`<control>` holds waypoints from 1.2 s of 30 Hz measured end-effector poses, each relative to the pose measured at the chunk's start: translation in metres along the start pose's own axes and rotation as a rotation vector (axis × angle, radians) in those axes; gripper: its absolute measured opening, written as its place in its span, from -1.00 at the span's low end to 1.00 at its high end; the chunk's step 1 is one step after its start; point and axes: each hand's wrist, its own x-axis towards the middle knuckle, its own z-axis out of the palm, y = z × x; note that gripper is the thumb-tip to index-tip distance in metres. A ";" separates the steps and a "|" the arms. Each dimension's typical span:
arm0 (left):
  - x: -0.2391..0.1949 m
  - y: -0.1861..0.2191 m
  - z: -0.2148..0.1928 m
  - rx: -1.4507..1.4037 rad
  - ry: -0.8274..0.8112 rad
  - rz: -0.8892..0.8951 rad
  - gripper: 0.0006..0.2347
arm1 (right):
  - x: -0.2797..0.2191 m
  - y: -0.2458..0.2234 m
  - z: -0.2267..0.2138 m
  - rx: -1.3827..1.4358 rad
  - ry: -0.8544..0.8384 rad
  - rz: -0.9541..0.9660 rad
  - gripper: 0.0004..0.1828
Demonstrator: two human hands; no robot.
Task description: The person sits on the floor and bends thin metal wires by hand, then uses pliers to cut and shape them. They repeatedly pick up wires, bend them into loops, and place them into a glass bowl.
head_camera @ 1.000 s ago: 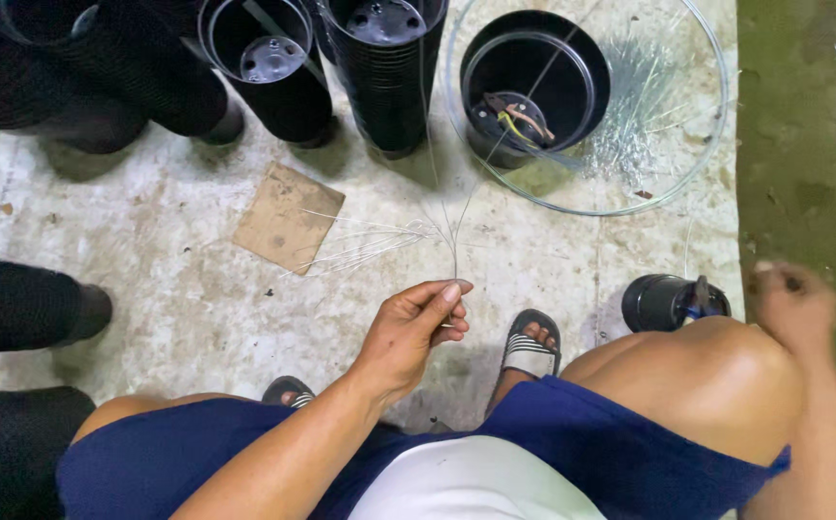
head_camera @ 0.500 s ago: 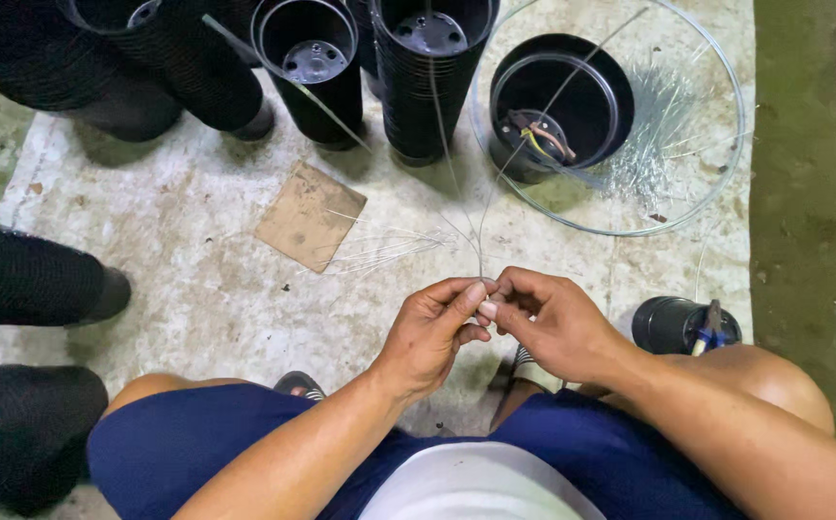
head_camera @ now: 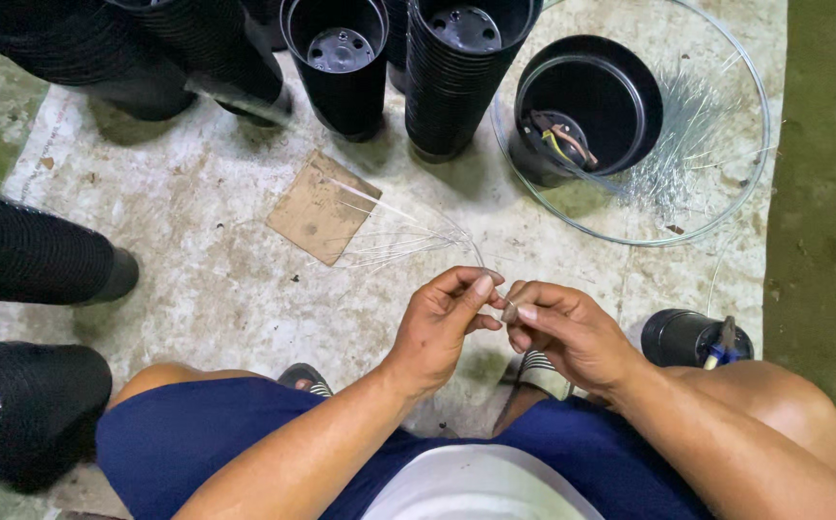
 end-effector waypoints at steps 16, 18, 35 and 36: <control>0.008 -0.003 0.006 -0.057 0.225 -0.082 -0.69 | -0.001 -0.026 0.033 -0.984 -0.004 -0.673 -0.93; 0.009 -0.005 -0.001 0.087 0.226 -0.019 -0.68 | 0.000 -0.022 0.034 -0.990 -0.004 -0.601 -0.95; 0.049 0.018 -0.059 0.123 0.343 0.125 -0.74 | -0.024 -0.014 0.023 -1.129 0.157 -0.618 -0.90; 0.052 0.024 -0.065 0.126 0.369 0.143 -0.74 | -0.027 -0.013 0.020 -1.120 0.167 -0.603 -0.90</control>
